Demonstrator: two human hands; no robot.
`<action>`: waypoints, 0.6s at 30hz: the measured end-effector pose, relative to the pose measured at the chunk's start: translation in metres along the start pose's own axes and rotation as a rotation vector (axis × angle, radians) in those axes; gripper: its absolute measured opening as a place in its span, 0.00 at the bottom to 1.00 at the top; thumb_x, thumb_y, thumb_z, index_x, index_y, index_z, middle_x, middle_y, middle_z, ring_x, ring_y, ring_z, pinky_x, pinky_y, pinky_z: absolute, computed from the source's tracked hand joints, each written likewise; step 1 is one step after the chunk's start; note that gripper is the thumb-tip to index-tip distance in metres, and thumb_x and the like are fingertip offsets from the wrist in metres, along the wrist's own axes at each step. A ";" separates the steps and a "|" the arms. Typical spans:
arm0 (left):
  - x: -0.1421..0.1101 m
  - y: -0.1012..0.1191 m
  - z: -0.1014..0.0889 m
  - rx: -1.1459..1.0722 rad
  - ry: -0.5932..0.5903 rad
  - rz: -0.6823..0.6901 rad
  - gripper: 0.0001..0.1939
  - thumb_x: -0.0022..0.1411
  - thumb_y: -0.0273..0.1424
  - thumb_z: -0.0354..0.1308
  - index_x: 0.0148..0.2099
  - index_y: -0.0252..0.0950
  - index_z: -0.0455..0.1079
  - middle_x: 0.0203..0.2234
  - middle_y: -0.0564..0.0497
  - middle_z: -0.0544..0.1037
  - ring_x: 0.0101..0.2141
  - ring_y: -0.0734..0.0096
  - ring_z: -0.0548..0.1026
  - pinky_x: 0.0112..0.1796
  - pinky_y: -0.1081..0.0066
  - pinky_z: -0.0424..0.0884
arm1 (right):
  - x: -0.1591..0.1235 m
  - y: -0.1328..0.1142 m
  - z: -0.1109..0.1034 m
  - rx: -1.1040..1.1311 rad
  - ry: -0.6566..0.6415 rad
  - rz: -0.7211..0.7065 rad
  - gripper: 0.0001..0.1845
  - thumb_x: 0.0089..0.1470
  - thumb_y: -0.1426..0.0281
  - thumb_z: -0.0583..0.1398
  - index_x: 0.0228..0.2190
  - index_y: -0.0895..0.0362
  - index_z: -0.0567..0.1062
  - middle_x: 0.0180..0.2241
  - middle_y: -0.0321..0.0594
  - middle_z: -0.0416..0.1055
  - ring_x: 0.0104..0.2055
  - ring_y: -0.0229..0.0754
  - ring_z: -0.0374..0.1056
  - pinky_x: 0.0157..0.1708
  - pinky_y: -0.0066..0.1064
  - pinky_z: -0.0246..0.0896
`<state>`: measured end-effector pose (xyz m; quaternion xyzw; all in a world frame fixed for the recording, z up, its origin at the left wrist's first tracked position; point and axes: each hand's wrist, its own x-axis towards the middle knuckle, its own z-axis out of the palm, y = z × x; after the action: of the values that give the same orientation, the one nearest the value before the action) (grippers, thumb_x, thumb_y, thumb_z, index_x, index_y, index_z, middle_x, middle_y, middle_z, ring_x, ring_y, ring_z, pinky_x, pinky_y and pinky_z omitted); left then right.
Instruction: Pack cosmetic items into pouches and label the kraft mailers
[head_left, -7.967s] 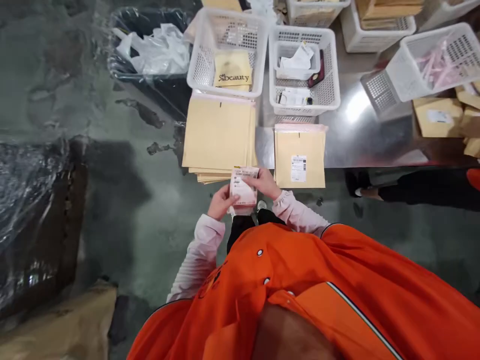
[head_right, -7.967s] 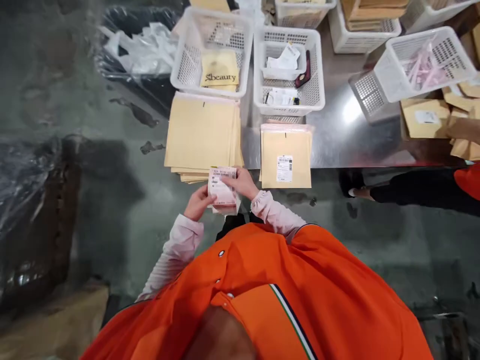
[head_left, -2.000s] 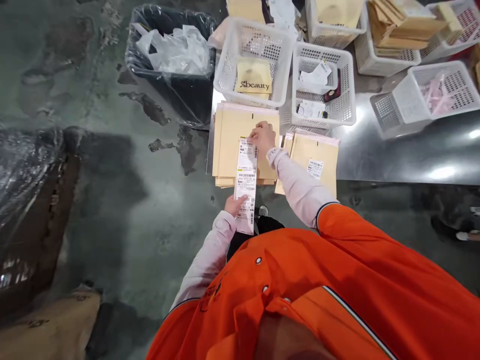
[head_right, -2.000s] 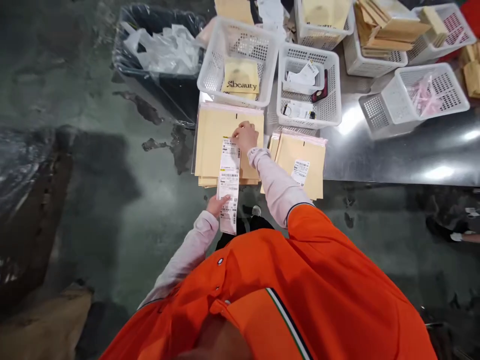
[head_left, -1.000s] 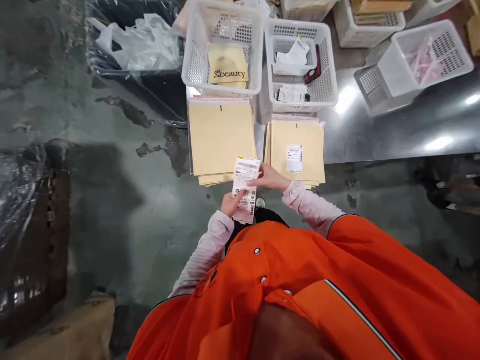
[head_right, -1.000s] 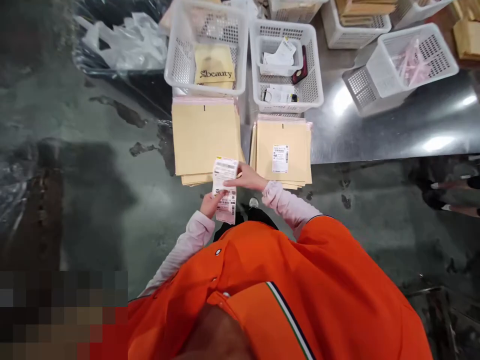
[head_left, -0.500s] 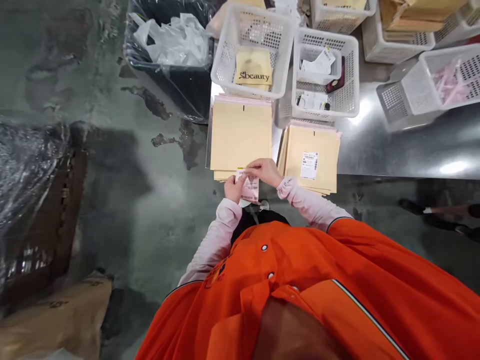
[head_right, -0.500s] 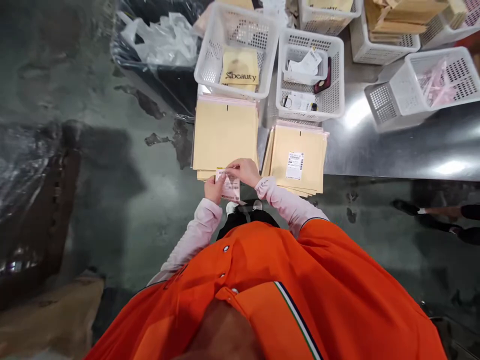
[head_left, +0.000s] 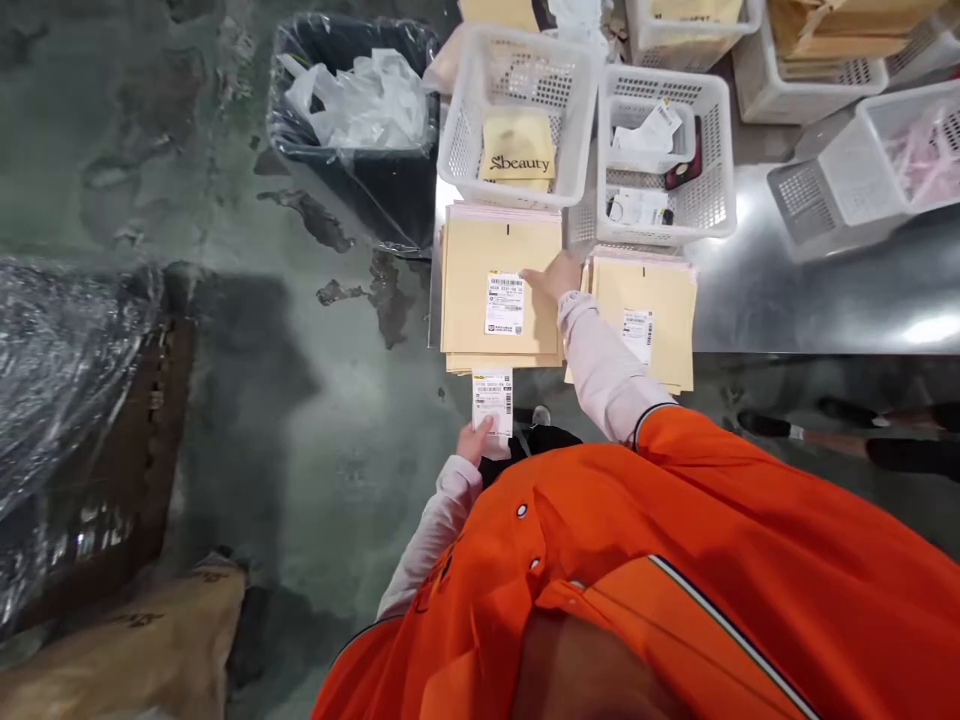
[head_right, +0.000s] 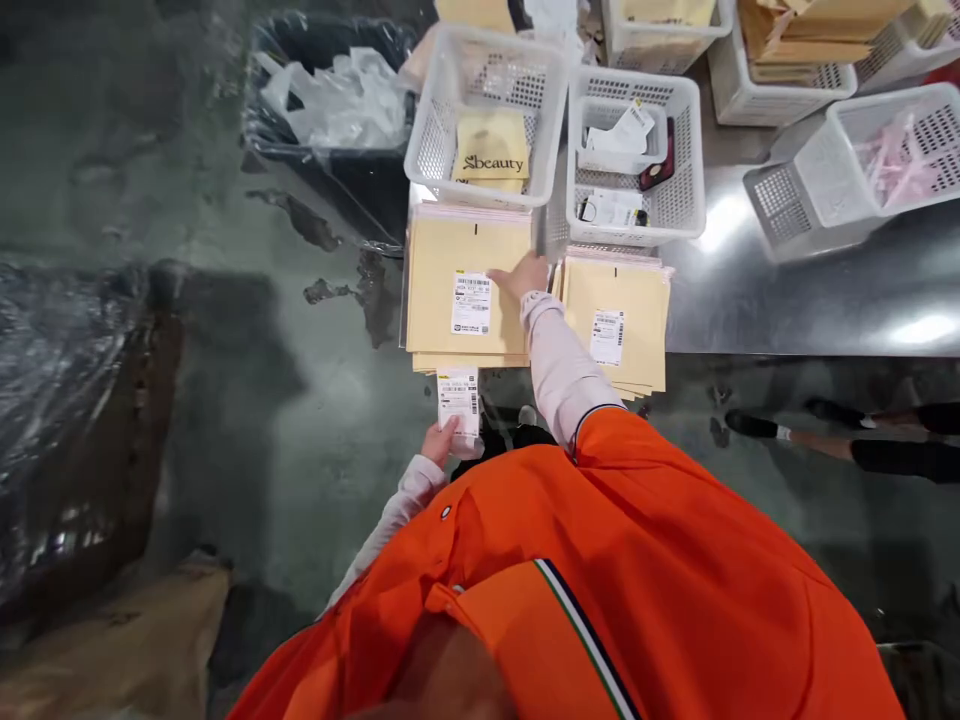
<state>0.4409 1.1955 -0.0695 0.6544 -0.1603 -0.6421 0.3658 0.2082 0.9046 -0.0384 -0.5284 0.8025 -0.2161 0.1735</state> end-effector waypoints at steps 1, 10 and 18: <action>0.000 0.002 0.000 -0.011 -0.001 0.006 0.33 0.35 0.49 0.81 0.39 0.31 0.82 0.41 0.36 0.86 0.52 0.45 0.82 0.58 0.53 0.74 | -0.002 0.003 0.002 0.028 0.013 0.000 0.54 0.50 0.53 0.73 0.64 0.75 0.63 0.63 0.74 0.58 0.67 0.69 0.57 0.64 0.59 0.58; 0.011 0.041 0.035 -0.107 -0.027 0.088 0.39 0.25 0.54 0.81 0.35 0.30 0.82 0.37 0.35 0.86 0.50 0.38 0.82 0.53 0.49 0.78 | -0.009 0.106 -0.070 0.248 0.210 -0.069 0.28 0.69 0.64 0.54 0.66 0.61 0.61 0.58 0.56 0.69 0.58 0.48 0.71 0.55 0.43 0.71; -0.002 0.043 0.076 -0.108 -0.076 0.147 0.38 0.32 0.56 0.79 0.38 0.32 0.81 0.38 0.37 0.85 0.51 0.40 0.81 0.52 0.50 0.78 | -0.068 0.139 -0.128 0.244 0.133 0.133 0.50 0.44 0.61 0.76 0.65 0.63 0.67 0.65 0.63 0.63 0.66 0.60 0.61 0.64 0.57 0.61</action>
<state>0.3788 1.1472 -0.0316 0.5953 -0.1868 -0.6455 0.4406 0.0613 1.0363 -0.0008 -0.4337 0.8133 -0.3344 0.1968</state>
